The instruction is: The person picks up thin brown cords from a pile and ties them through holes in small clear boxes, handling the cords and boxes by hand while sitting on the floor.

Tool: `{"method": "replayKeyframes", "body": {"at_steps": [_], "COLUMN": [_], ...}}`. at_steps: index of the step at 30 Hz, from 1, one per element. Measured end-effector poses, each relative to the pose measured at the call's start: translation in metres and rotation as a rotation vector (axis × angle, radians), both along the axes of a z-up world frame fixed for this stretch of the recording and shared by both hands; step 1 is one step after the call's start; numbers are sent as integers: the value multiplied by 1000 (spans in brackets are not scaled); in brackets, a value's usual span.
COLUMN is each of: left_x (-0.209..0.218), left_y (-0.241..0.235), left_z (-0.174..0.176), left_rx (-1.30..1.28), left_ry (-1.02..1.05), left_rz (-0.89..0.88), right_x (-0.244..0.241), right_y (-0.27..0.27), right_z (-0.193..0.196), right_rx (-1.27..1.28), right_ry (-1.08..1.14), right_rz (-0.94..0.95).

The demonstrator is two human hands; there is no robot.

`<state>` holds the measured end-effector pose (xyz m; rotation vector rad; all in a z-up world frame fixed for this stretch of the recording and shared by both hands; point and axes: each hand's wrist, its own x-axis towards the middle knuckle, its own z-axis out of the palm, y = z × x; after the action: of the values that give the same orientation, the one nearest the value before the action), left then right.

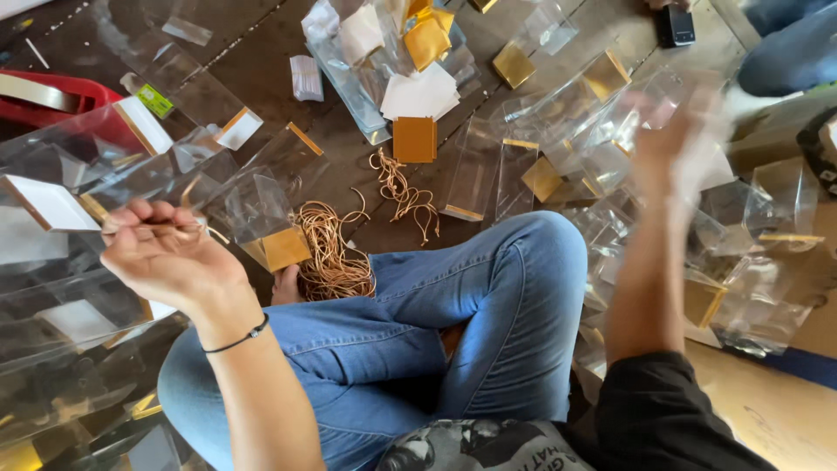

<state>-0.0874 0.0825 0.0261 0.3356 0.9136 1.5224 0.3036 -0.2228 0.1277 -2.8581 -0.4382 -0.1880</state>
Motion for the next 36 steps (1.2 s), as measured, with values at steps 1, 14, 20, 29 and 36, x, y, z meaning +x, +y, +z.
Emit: {"method": "replayKeyframes", "body": {"at_steps": [1, 14, 20, 29, 36], "left_x": [1, 6, 9, 25, 32], "left_y": [-2, -4, -7, -21, -22], "left_z": [3, 22, 31, 40, 26], "left_rx": [0, -43, -119, 69, 149], "left_ry": [1, 94, 108, 545, 493], "left_rz": [-1, -127, -187, -192, -420], "right_x": [-31, -82, -40, 145, 158], "right_y": [35, 145, 93, 20, 40], "right_z": [9, -177, -61, -67, -73], "right_rx": [0, -1040, -802, -407, -497], "right_ry": [1, 469, 482, 353, 397], "right_rz": [-1, 414, 437, -263, -292]}}
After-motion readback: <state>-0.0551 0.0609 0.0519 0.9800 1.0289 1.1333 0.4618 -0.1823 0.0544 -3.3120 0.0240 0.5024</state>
